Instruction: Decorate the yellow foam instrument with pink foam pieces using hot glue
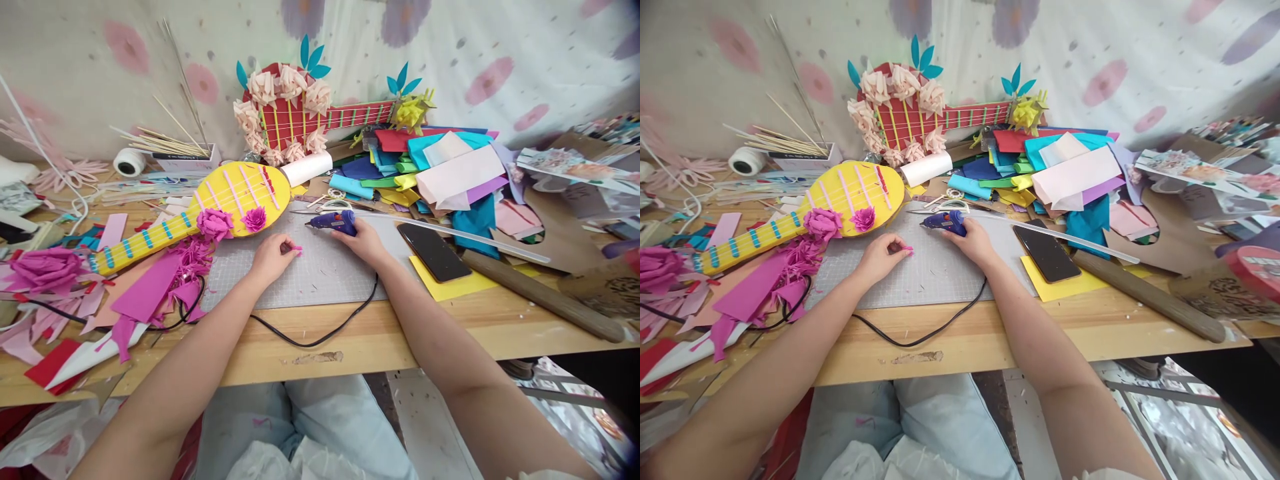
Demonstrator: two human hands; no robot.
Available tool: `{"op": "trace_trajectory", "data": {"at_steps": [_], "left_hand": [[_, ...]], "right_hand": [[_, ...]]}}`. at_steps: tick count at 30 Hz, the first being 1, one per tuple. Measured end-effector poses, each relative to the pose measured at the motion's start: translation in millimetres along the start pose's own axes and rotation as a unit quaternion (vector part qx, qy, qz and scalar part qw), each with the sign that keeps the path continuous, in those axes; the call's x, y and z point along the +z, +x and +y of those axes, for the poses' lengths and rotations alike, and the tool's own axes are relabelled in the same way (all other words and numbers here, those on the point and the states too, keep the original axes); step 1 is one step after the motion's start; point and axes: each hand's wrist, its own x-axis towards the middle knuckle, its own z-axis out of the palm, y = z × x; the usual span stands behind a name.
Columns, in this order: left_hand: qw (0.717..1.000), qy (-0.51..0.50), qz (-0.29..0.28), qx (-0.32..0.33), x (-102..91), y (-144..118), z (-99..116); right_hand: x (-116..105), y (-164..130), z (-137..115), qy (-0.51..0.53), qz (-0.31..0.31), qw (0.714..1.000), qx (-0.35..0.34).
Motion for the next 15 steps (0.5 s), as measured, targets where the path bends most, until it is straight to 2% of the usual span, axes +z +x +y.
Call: {"op": "trace_trajectory", "data": {"at_steps": [2, 6, 11, 15], "left_hand": [[0.998, -0.054, -0.006, -0.021, -1.2, 1, -3], [0.993, -0.114, 0.022, -0.034, -2.2, 1, -8], [0.99, -0.129, 0.024, -0.047, -2.2, 1, -7], [0.995, -0.086, 0.025, -0.048, -4.2, 0, -2]], "right_hand": [[-1, -1, -1, 0.011, -0.004, 1.0, 0.02], [-5, -5, -4, 0.051, 0.005, 0.998, 0.048], [-8, -6, -11, 0.092, 0.021, 0.993, 0.073], [-7, -6, -13, 0.146, 0.006, 0.985, 0.089]]}}
